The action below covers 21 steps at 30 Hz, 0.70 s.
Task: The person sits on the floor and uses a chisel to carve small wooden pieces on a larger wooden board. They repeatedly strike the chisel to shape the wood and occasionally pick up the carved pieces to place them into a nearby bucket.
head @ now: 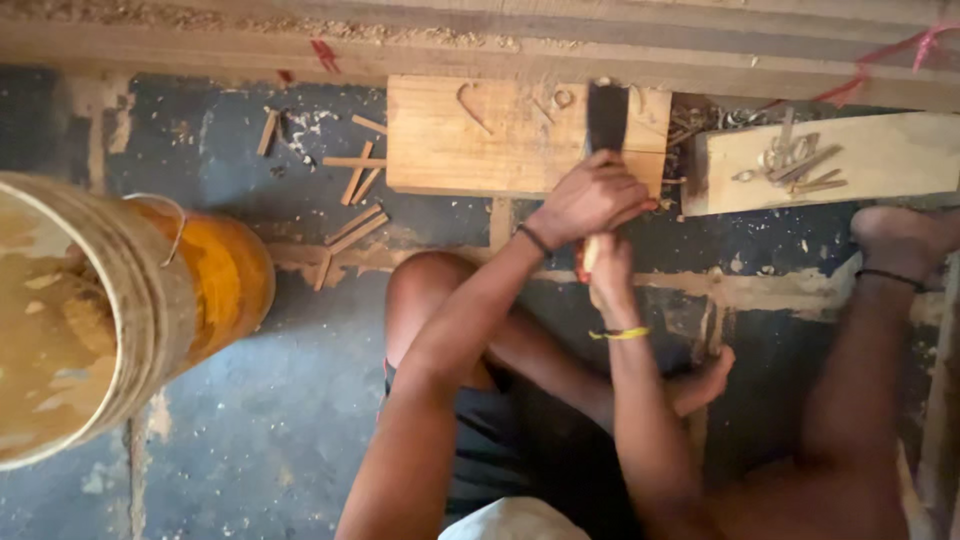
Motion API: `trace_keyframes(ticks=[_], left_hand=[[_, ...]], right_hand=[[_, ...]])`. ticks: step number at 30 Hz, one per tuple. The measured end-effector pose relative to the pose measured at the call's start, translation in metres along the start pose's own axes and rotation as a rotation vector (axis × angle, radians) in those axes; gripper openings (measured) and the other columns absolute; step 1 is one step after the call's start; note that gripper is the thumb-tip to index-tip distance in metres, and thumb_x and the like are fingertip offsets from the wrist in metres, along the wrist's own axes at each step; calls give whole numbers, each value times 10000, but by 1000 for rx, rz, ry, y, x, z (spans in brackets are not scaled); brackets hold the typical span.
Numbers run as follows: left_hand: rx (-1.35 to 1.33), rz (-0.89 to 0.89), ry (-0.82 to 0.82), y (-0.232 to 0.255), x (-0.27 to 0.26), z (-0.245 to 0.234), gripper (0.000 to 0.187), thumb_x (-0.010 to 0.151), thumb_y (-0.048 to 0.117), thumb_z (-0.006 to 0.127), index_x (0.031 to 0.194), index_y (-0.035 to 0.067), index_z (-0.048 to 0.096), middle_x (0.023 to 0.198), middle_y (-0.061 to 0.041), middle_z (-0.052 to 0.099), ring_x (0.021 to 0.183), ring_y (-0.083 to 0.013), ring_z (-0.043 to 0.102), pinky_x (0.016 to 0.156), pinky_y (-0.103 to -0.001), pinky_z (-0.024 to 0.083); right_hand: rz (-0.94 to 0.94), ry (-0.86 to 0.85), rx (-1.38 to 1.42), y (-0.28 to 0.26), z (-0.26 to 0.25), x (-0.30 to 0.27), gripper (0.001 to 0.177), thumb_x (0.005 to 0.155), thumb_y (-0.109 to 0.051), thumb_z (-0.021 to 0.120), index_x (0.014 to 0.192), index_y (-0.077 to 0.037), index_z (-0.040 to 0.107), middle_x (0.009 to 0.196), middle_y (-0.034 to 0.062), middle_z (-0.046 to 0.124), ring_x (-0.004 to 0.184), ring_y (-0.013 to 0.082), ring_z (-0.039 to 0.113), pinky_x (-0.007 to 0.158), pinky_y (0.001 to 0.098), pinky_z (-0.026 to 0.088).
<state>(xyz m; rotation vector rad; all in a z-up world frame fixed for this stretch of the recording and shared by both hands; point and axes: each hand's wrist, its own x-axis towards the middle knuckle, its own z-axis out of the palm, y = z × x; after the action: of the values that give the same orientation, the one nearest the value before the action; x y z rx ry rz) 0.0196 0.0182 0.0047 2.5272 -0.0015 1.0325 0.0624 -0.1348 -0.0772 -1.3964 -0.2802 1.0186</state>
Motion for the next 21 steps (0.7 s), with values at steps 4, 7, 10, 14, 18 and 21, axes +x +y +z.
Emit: trace_keyframes(ticks=[4,7,10,14,18,21], left_hand=[[65,-139,35,14,-40,-47,213,928,301,758,981,125,651,951,-76,670,940,-281,639,930,-427,476],[175,-428,60,5,-52,-59,414,849,318,791,1149,88,623,1132,-137,631,1047,-338,583,938,-452,455],[282,-548,106,6,-47,-59,582,856,337,781,1345,99,574,1239,-134,609,1124,-318,549,973,-461,424],[383,-522,-10,9,-36,-57,624,870,381,755,1422,156,568,1198,-51,624,1151,-270,559,1013,-477,394],[365,-505,9,9,-35,-59,530,888,415,744,1354,187,630,1198,-36,627,1150,-265,550,1018,-487,387],[378,-510,17,10,-33,-59,457,889,398,743,1293,196,675,1175,-40,629,1142,-269,553,1008,-487,388]], right_hand=[[-22,-74,276,-27,-14,-6,440,1072,-521,436,1072,-97,556,687,60,544,396,109,400,349,254,292],[-25,30,324,-49,-28,-16,463,1065,-547,455,1097,-95,548,675,61,532,392,115,390,356,259,296],[-23,173,213,-55,-29,-33,446,1051,-532,490,1059,-89,542,659,66,526,383,128,395,332,266,290],[-55,246,85,-45,-23,-67,393,1078,-459,521,1026,-71,550,713,54,563,483,115,503,363,258,354],[-5,225,-55,-38,-20,-82,327,1070,-407,495,999,-90,540,668,46,551,436,101,464,345,241,348],[22,211,-99,-37,-19,-90,304,1074,-378,495,1000,-87,544,657,49,549,439,97,458,347,241,346]])
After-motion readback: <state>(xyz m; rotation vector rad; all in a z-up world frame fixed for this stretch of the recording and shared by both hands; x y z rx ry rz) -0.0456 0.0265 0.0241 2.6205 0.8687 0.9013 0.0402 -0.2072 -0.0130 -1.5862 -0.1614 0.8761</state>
